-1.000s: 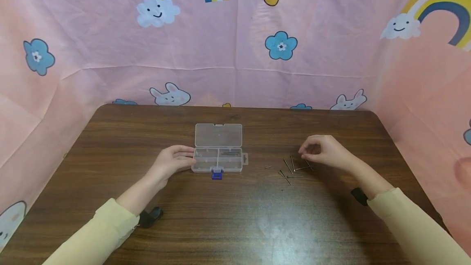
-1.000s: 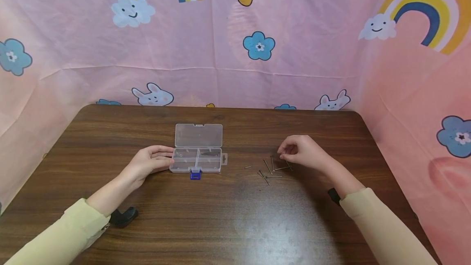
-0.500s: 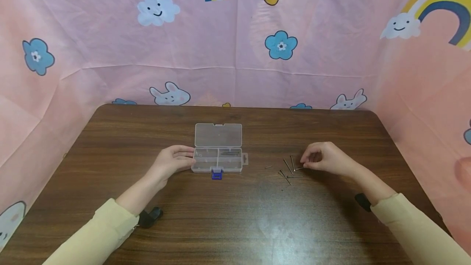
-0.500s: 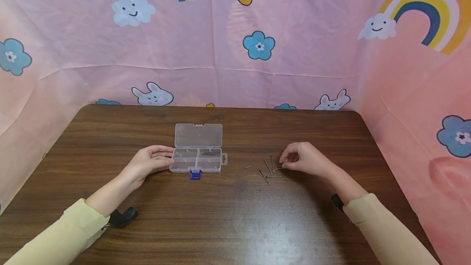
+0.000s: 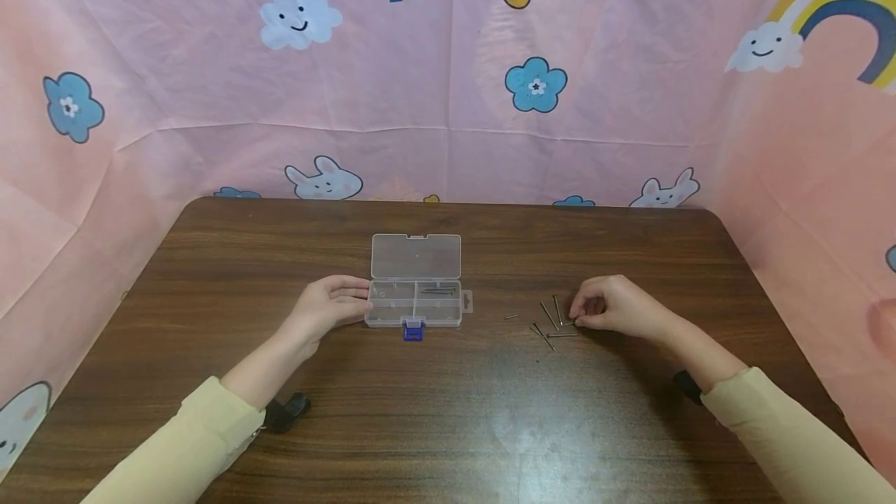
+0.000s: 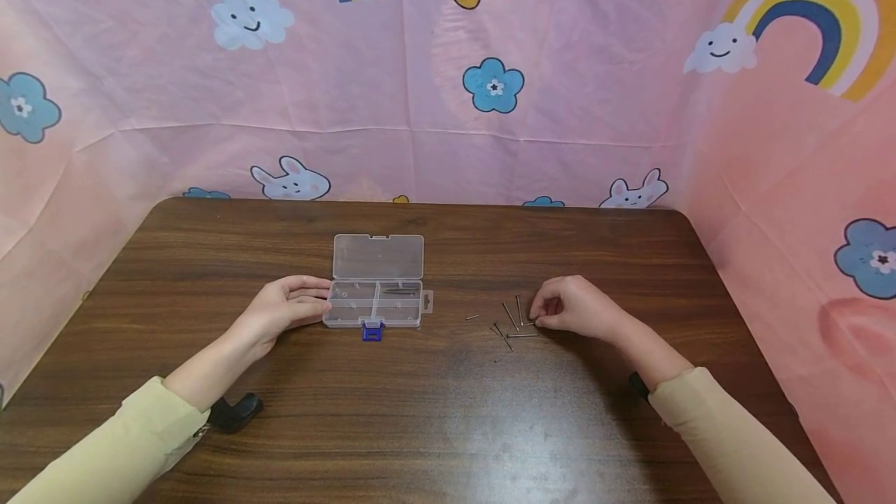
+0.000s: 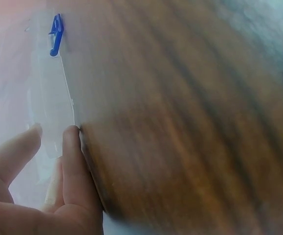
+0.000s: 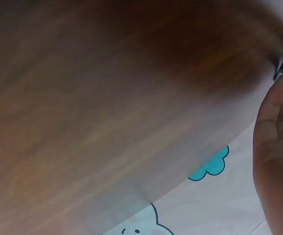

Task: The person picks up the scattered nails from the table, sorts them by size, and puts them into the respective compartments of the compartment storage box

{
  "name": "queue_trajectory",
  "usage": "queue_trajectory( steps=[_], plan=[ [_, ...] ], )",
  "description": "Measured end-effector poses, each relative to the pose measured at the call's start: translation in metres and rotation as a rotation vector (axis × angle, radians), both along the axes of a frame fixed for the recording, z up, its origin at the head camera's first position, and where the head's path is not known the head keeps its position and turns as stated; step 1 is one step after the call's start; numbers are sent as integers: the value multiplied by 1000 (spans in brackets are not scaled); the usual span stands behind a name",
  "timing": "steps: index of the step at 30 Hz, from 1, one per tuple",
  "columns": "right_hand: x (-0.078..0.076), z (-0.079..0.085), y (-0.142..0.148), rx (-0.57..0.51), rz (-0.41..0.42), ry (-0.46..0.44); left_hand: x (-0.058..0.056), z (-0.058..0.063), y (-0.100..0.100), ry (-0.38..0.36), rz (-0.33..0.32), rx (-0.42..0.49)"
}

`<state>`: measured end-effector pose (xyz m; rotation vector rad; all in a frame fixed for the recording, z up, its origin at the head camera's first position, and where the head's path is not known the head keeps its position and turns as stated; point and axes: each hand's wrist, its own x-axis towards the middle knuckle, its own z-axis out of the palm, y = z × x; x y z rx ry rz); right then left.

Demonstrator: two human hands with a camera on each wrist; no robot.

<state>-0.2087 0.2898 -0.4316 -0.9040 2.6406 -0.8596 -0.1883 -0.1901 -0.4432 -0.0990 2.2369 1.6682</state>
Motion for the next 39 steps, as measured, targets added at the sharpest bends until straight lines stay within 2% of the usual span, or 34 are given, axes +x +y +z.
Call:
queue_trajectory(
  steps=[13, 25, 33, 39],
  plan=[
    [-2, -4, -3, 2, 48, 60, 0, 0, 0, -14, 4, 31],
    [-3, 2, -4, 57, -34, 68, -1, 1, 0, -11, 10, 9],
    [-8, 5, -11, 18, -45, 105, -1, -1, -1, 3, -3, -13],
    [-13, 6, -22, 3, -50, 83, -1, -2, -1, 5, 1, -9]
  ],
)
